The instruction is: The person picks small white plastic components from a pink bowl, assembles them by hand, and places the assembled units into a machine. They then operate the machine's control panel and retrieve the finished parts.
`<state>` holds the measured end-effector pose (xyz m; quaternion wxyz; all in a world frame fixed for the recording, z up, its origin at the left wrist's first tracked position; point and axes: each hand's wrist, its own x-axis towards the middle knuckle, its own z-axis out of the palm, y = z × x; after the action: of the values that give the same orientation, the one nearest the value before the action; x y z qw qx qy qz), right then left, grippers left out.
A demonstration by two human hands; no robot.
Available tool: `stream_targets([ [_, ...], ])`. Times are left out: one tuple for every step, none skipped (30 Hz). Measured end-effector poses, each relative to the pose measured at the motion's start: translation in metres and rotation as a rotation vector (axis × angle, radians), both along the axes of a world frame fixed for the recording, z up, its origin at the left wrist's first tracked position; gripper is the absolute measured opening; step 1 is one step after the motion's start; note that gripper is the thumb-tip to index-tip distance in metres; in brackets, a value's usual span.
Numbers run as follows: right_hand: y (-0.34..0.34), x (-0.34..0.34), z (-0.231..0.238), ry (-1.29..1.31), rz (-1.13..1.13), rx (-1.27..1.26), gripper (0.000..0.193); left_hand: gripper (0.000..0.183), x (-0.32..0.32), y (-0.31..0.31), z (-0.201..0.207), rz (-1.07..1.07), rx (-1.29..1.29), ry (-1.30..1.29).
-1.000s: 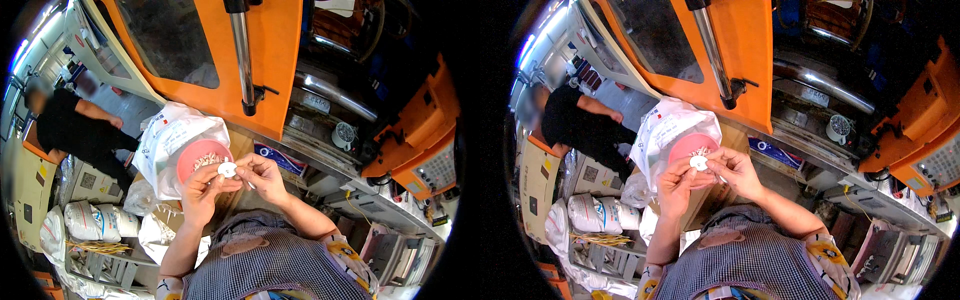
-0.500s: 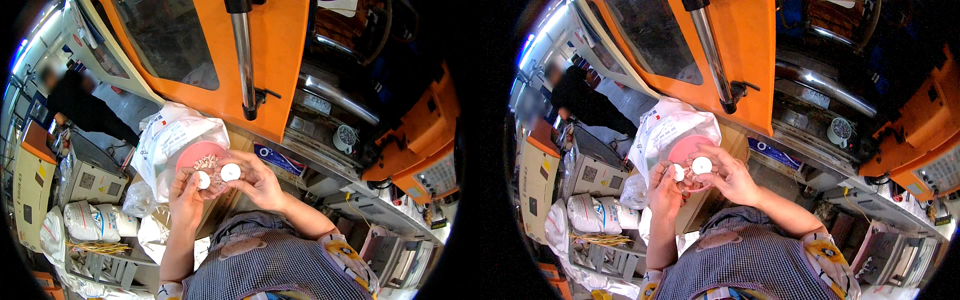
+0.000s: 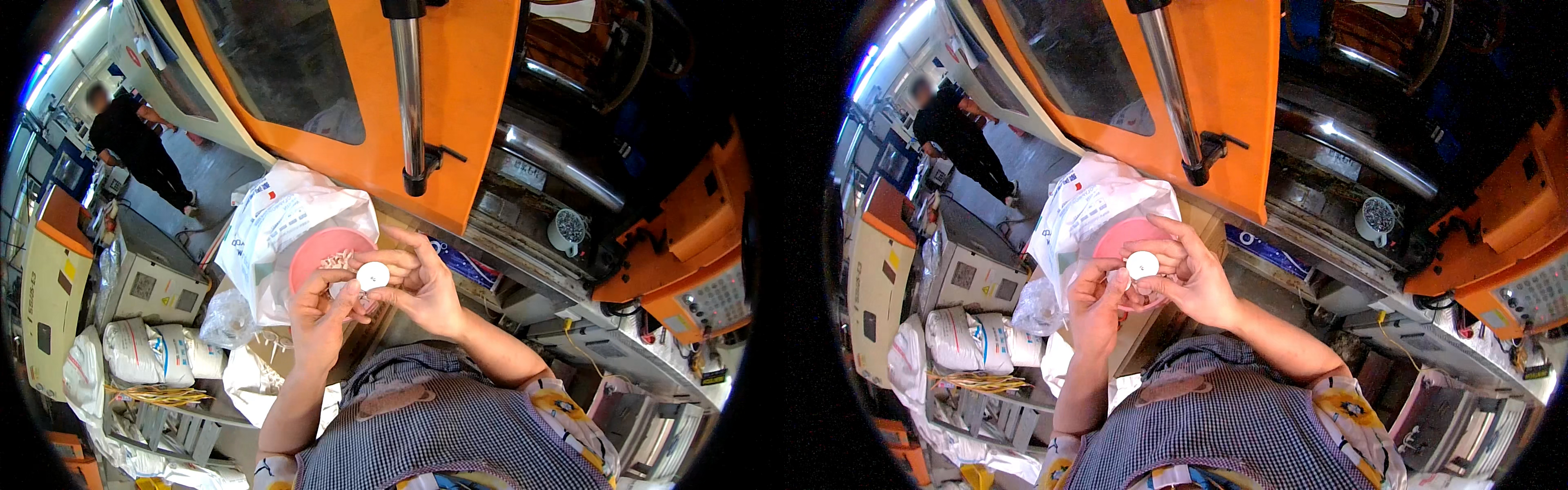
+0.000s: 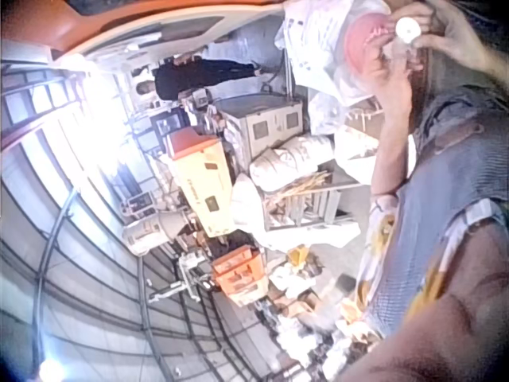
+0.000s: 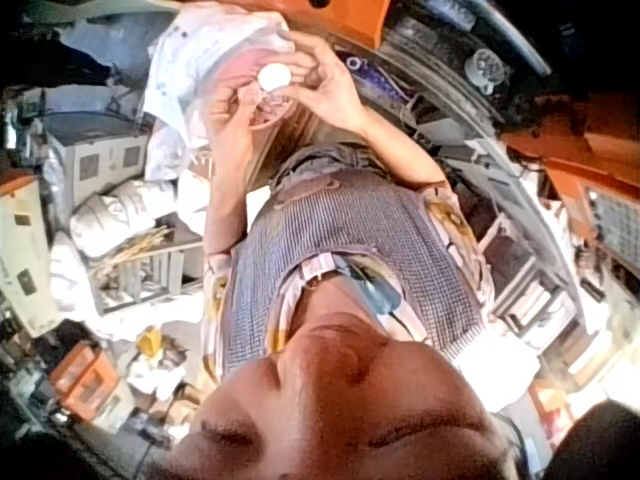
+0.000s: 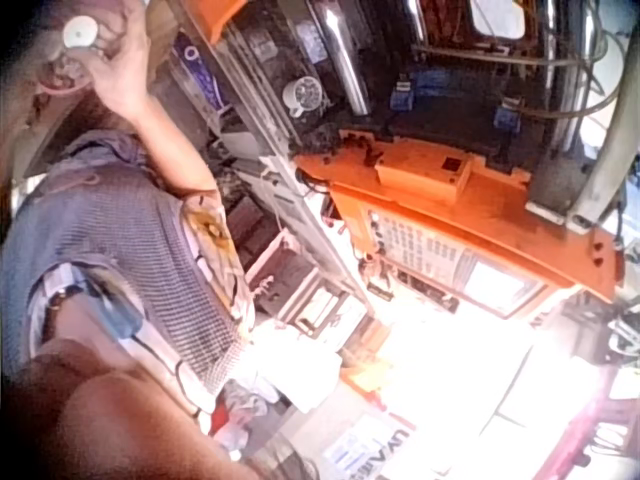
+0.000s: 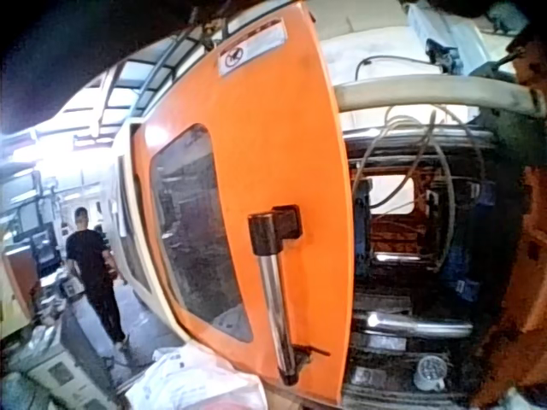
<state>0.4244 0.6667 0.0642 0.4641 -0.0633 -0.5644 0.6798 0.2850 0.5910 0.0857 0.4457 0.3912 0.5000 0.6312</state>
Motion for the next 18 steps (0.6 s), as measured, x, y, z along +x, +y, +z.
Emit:
stream_targets([
  [-0.0001, 0.0002, 0.0004, -0.006, 0.007, -0.005, 0.071, 0.012, -0.0002, 0.0002, -0.0004, 0.002, -0.001, 0.019],
  [-0.0002, 0.0000, 0.0004, -0.013, 0.010, -0.012, 0.069, 0.012, -0.0005, 0.0006, -0.0011, 0.005, -0.002, 0.037],
  [-0.0001, -0.0001, 0.0004, -0.020, 0.013, -0.019, 0.068, 0.012, -0.0005, 0.0009, -0.0013, 0.006, -0.004, 0.056],
  [-0.0001, -0.0002, 0.0005, -0.027, 0.015, -0.026, 0.066, 0.012, -0.0001, 0.0010, -0.0011, 0.010, 0.002, 0.047],
  [-0.0001, -0.0001, 0.0013, -0.023, 0.014, -0.033, 0.063, 0.012, 0.0008, 0.0010, -0.0009, 0.013, 0.007, 0.038],
  [0.0000, 0.0000, 0.0028, -0.020, 0.013, -0.038, 0.059, 0.012, 0.0013, 0.0008, -0.0007, 0.017, 0.014, 0.028],
  [0.0000, 0.0002, 0.0038, -0.016, 0.011, -0.044, 0.056, 0.012, 0.0017, 0.0005, -0.0008, 0.021, 0.017, 0.038],
  [0.0002, 0.0003, 0.0037, -0.039, -0.014, -0.019, 0.051, 0.012, 0.0020, 0.0002, -0.0010, 0.025, 0.019, 0.048],
  [0.0006, 0.0005, 0.0027, -0.060, -0.040, 0.007, 0.047, 0.013, 0.0024, 0.0000, -0.0012, 0.027, 0.023, 0.059],
  [0.0007, 0.0006, 0.0015, -0.081, -0.066, 0.032, 0.042, 0.013, 0.0029, -0.0002, -0.0009, 0.027, 0.013, 0.055],
  [0.0006, 0.0010, 0.0004, -0.076, -0.066, 0.011, 0.041, 0.013, 0.0036, -0.0006, -0.0004, 0.027, 0.003, 0.051],
  [0.0006, 0.0016, -0.0005, -0.070, -0.066, -0.010, 0.041, 0.013, 0.0042, -0.0007, 0.0001, 0.027, -0.007, 0.048],
  [0.0005, 0.0020, -0.0012, -0.065, -0.067, -0.031, 0.040, 0.013, 0.0046, -0.0007, 0.0002, 0.029, -0.019, 0.033],
  [0.0005, 0.0023, -0.0015, -0.055, -0.059, -0.049, 0.040, 0.013, 0.0049, -0.0006, 0.0000, 0.031, -0.030, 0.018],
  [0.0006, 0.0024, -0.0014, -0.047, -0.050, -0.066, 0.039, 0.014, 0.0051, -0.0004, -0.0002, 0.032, -0.041, 0.003],
  [0.0008, 0.0026, -0.0014, -0.038, -0.042, -0.083, 0.038, 0.013, 0.0049, 0.0000, -0.0011, 0.028, -0.034, -0.028],
  [0.0013, 0.0032, -0.0017, -0.030, -0.033, -0.082, 0.038, 0.013, 0.0043, 0.0006, -0.0024, 0.024, -0.027, -0.059],
  [0.0021, 0.0039, -0.0023, -0.021, -0.024, -0.081, 0.038, 0.013, 0.0040, 0.0009, -0.0031, 0.020, -0.020, -0.089],
])
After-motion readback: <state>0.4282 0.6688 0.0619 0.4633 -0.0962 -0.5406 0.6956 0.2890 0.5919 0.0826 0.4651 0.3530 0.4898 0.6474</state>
